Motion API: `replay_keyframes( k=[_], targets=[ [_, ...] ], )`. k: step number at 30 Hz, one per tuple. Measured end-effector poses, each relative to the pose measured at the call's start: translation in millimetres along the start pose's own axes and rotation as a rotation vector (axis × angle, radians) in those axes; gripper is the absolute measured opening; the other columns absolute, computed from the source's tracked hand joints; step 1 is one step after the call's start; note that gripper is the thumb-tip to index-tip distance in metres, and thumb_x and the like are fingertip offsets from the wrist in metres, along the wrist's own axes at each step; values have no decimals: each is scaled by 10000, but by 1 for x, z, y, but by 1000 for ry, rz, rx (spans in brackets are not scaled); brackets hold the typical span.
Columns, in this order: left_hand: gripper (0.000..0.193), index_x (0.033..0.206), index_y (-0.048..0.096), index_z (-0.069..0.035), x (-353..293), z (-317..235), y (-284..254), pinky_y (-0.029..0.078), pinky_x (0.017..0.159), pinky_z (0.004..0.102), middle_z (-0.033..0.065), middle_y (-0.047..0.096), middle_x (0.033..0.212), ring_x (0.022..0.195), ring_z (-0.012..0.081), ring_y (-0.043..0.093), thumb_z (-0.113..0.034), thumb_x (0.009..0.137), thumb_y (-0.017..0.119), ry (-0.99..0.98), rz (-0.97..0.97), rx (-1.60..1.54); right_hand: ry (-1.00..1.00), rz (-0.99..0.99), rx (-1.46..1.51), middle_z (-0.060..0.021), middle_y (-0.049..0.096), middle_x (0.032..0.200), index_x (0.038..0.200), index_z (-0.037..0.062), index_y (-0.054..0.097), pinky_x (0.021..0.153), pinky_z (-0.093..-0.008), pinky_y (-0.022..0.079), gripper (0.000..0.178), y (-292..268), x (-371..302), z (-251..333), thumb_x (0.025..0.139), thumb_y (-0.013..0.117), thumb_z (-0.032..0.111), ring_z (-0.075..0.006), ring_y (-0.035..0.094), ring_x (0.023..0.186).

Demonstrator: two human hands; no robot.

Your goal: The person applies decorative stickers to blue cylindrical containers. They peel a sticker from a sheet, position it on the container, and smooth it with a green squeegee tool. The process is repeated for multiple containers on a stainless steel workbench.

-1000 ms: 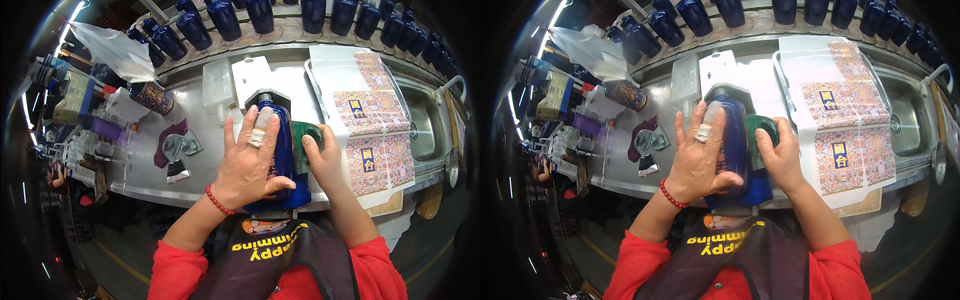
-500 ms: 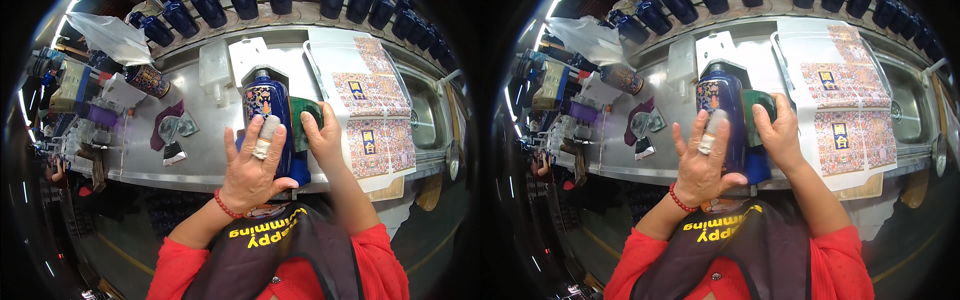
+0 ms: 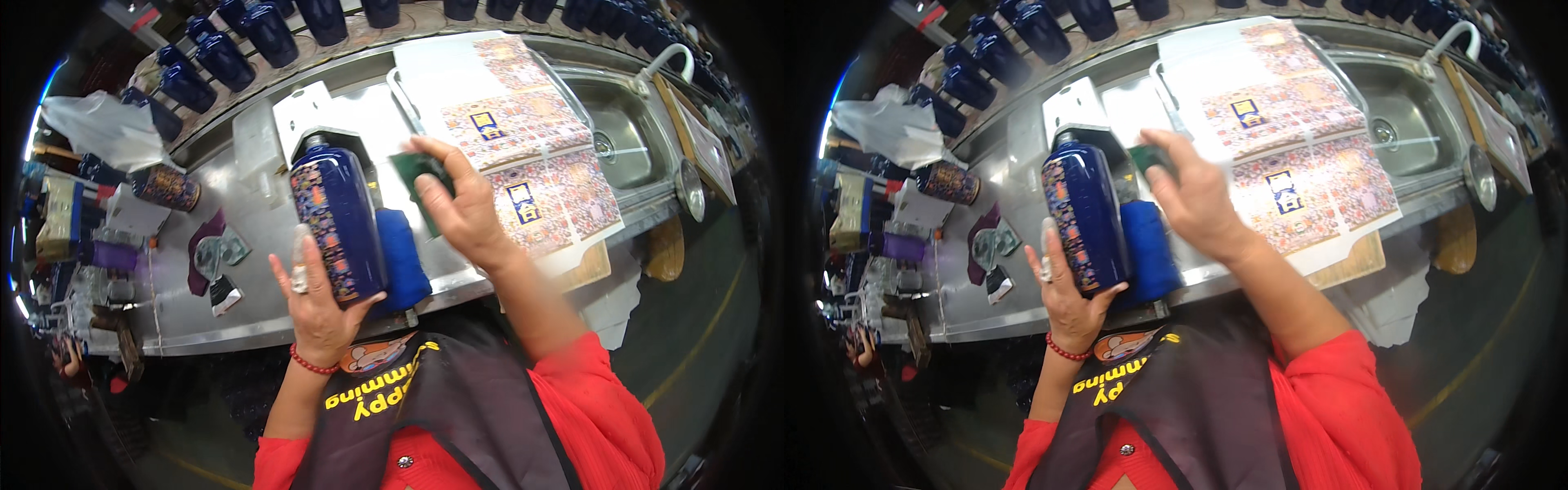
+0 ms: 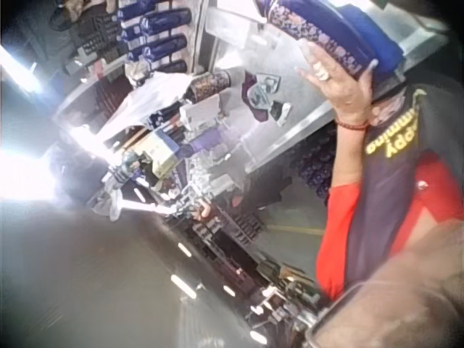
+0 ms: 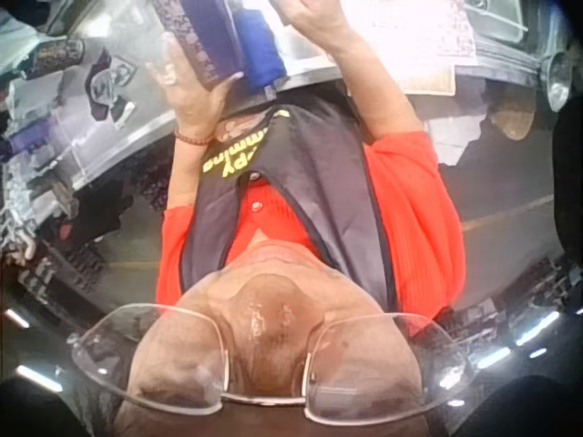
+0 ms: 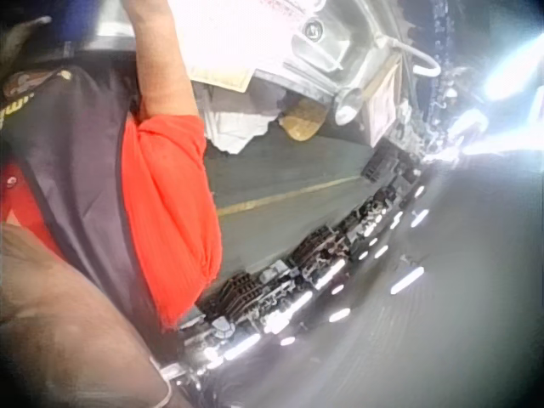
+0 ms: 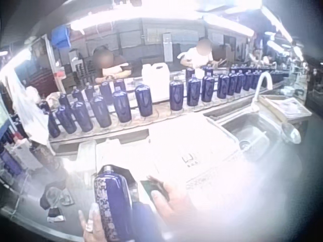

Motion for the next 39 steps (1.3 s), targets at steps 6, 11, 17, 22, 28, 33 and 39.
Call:
replay_keyframes(
  k=[6, 11, 17, 22, 28, 33, 39],
  targets=[
    [1166, 1572, 142, 117, -26, 34, 14, 157, 1227, 583, 327, 382, 1542, 1451, 534, 317, -636, 868, 686, -191, 0, -293, -135, -59, -634, -188, 551, 1474, 1143, 32, 733, 1167, -381, 416, 376, -158, 96, -98, 883, 490, -89, -314, 538, 1365],
    [1176, 1573, 131, 120, -39, 43, 24, 165, 1222, 584, 326, 334, 1575, 1485, 551, 229, -678, 879, 647, -272, 20, -376, 243, 24, -1110, -155, 515, 1484, 1416, 208, 602, 1097, -466, 446, 511, -251, 200, -256, 914, 695, 204, -376, 505, 1337],
    [1139, 1564, 174, 116, -36, 40, 22, 181, 1205, 626, 316, 393, 1540, 1471, 531, 285, -692, 897, 620, -244, 19, -327, 302, 273, -1314, -121, 338, 1609, 1484, 343, 531, 1133, -516, 406, 689, -250, 259, -329, 849, 797, 317, -410, 366, 1426],
    [1124, 1560, 180, 108, -39, 39, 20, 200, 1202, 651, 294, 439, 1514, 1443, 507, 356, -684, 899, 626, -239, -13, -224, 138, 261, -1198, -127, 404, 1574, 1197, 209, 734, 1114, -518, 422, 441, -241, 276, -334, 781, 850, 297, -427, 401, 1379],
    [1121, 1562, 172, 104, -42, 41, 22, 192, 1202, 662, 293, 440, 1514, 1439, 507, 363, -684, 903, 620, -245, -8, -254, -120, 42, -1107, -108, 609, 1298, 899, 65, 714, 1020, -452, 456, 258, -238, 261, -302, 802, 836, 270, -372, 539, 1196],
    [1129, 1571, 165, 86, -39, 41, 22, 182, 1204, 663, 304, 418, 1526, 1436, 497, 374, -713, 899, 593, -248, -21, -281, -95, -181, -1084, -63, 639, 1212, 872, 91, 763, 955, -429, 500, 215, -243, 252, -265, 796, 834, 280, -330, 573, 1140],
    [1149, 1573, 178, 85, -37, 42, 22, 200, 1205, 633, 334, 368, 1551, 1444, 508, 354, -759, 888, 551, -270, -28, -291, -244, -227, -1481, -27, 619, 1283, 858, 140, 747, 902, -482, 524, 165, -227, 246, -210, 819, 798, 291, -278, 530, 1265]
  ],
)
Point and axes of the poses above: each hand's wrist, its own x-axis towards the middle knuckle, its own y-axis out of the palm, z = x × y, the point moved 10 cm from there along x, towards the middle knuckle
